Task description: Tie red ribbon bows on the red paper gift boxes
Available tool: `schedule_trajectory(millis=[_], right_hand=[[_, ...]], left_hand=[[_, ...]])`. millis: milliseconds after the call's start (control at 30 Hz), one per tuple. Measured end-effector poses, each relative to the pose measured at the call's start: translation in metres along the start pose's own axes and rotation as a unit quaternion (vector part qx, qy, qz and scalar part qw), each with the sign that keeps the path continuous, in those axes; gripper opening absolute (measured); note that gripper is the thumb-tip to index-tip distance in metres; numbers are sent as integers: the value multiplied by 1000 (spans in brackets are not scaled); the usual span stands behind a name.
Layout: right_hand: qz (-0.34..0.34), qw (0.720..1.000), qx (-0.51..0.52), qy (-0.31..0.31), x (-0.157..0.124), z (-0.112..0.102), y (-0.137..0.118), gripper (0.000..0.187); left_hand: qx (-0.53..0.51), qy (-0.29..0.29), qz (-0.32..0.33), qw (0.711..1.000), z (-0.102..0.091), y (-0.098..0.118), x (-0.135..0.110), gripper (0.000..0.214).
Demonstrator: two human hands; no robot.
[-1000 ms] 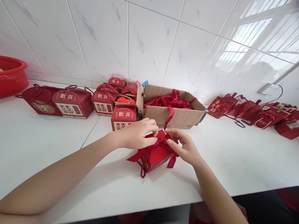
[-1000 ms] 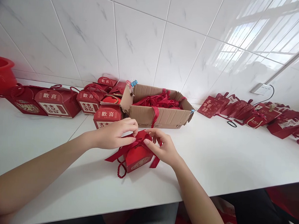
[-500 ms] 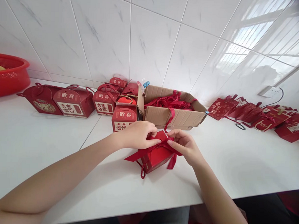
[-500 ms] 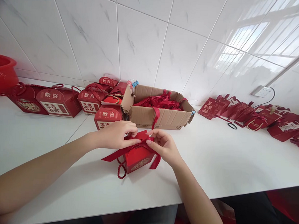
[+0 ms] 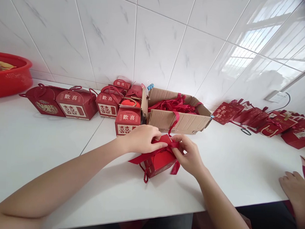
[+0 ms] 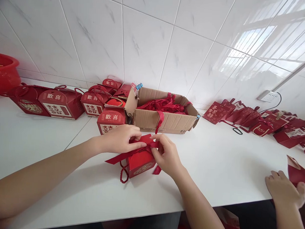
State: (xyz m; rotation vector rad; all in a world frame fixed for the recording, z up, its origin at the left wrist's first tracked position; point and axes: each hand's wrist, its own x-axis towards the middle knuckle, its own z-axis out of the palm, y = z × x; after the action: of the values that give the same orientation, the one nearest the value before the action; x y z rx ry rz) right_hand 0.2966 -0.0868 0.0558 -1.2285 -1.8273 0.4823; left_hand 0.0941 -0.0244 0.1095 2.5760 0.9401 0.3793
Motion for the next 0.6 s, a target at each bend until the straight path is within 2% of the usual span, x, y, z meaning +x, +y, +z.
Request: schedule_trajectory(millis=[200, 500, 600], right_hand=[[3, 1000, -15, 6, -1, 0, -2, 19], [121, 989, 89, -5, -6, 0, -18, 8], [131, 987, 92, -15, -6, -1, -21, 7]], left_hand=[[11, 5, -12, 1000, 3, -1, 2, 52], [22, 22, -27, 999, 8, 0, 2, 52], [26, 36, -37, 998, 10, 1, 3, 51]])
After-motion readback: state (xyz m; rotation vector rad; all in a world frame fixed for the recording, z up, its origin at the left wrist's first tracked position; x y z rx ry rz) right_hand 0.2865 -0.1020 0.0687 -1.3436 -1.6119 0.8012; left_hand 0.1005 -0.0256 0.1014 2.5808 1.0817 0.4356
